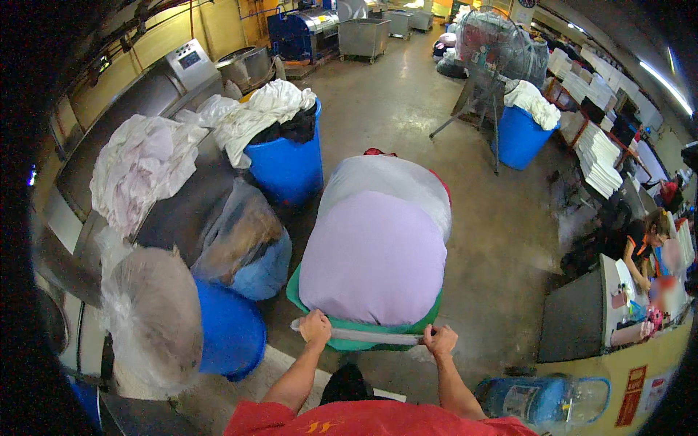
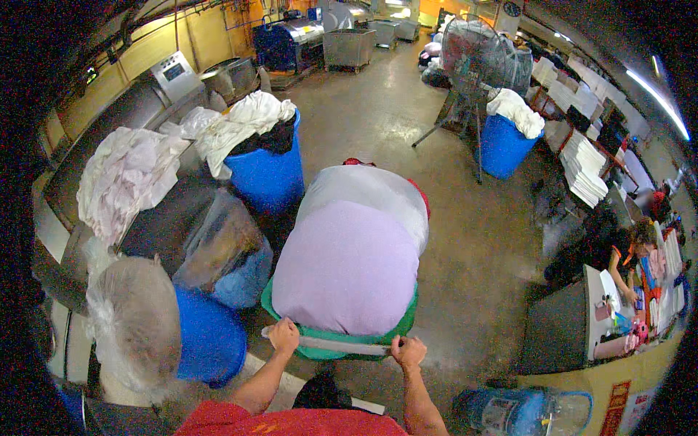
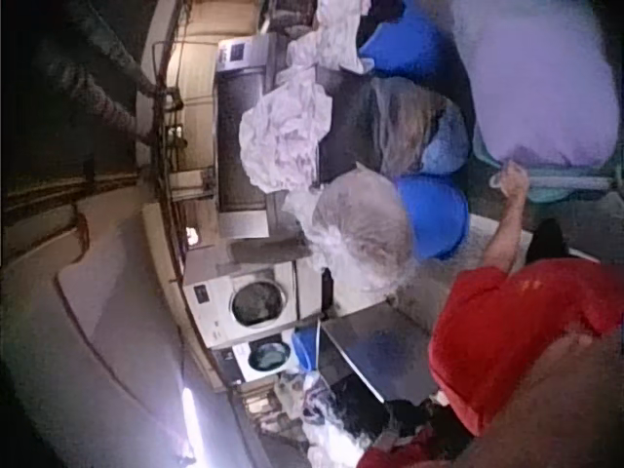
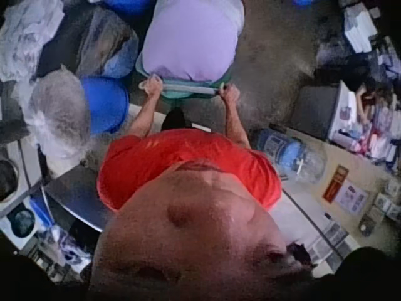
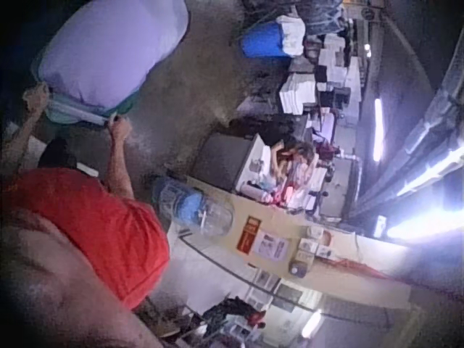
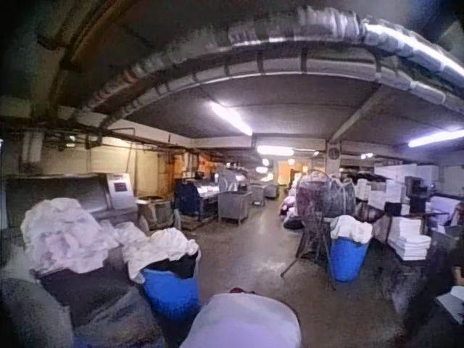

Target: The person loads several large pillows onto a hand truck, transports the cart through a warehouse and into a laundry area, then unloads the pillows near industrial washing machines. The person also briefly handles a small object and opens a machine door.

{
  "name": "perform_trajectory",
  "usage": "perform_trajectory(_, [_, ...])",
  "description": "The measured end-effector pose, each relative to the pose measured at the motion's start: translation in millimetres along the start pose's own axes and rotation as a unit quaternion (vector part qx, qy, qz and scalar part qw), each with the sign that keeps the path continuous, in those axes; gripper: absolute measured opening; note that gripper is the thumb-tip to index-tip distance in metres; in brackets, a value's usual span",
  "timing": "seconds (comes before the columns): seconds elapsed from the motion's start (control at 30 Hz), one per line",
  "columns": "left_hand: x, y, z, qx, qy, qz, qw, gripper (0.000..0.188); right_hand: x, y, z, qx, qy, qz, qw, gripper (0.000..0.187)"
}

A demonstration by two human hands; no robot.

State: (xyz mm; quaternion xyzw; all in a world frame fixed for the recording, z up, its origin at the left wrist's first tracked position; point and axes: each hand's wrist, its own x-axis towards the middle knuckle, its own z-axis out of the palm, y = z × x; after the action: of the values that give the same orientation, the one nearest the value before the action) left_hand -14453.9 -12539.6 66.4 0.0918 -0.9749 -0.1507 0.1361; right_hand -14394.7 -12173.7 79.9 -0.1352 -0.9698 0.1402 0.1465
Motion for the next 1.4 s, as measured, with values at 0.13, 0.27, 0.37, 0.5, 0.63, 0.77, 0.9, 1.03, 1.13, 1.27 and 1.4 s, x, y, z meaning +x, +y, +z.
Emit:
perform_trajectory(0.13, [108.8, 25.5, 33.9, 0.024, -0.098, 0.019, 0.995, 0.025, 104.2, -13.0, 36.6, 0.024, 0.011, 0.028, 0.999, 0.037])
perform_trajectory(0.27, [218.3, 61.5, 68.3, 0.029, -0.178, 0.021, 0.983, 0.030, 215.0, -22.1, 71.4, 0.027, -0.005, 0.079, 0.996, 0.042])
perform_trajectory(0.37, [297.6, 90.3, 99.6, 0.013, -0.182, 0.047, 0.982, 0.032, 301.2, -28.0, 93.6, -0.013, 0.001, 0.077, 0.997, 0.041])
perform_trajectory(0.5, [408.2, 121.0, 142.5, 0.000, -0.231, 0.095, 0.968, 0.033, 415.6, -41.2, 122.1, -0.005, -0.018, 0.093, 0.996, 0.041])
perform_trajectory(0.63, [522.1, 150.0, 186.5, -0.020, -0.211, 0.214, 0.954, 0.034, 533.1, -43.9, 163.7, -0.081, -0.044, 0.083, 0.992, 0.042])
perform_trajectory(0.77, [634.8, 193.9, 237.0, -0.017, -0.327, 0.213, 0.921, 0.050, 659.7, -33.8, 207.5, -0.076, -0.060, 0.083, 0.992, 0.043])
perform_trajectory(0.9, [742.0, 252.3, 279.7, -0.028, -0.455, 0.178, 0.872, 0.074, 788.9, -24.5, 240.1, -0.113, -0.076, 0.106, 0.985, 0.042])
perform_trajectory(1.03, [851.6, 284.3, 314.5, -0.020, -0.426, 0.234, 0.874, 0.075, 912.1, -39.0, 273.6, -0.198, -0.065, 0.163, 0.964, 0.050])
perform_trajectory(1.13, [928.9, 288.4, 346.7, -0.049, -0.398, 0.248, 0.882, 0.062, 1004.7, -67.3, 294.4, -0.204, -0.127, 0.219, 0.946, 0.057])
perform_trajectory(1.27, [1022.2, 312.7, 388.0, -0.113, -0.219, 0.330, 0.911, 0.055, 1127.0, -94.9, 311.2, -0.217, -0.245, 0.213, 0.921, 0.061])
perform_trajectory(1.4, [1128.0, 346.2, 423.6, -0.094, -0.254, 0.215, 0.938, 0.055, 1236.1, -110.8, 348.7, -0.253, -0.279, 0.227, 0.898, 0.060])
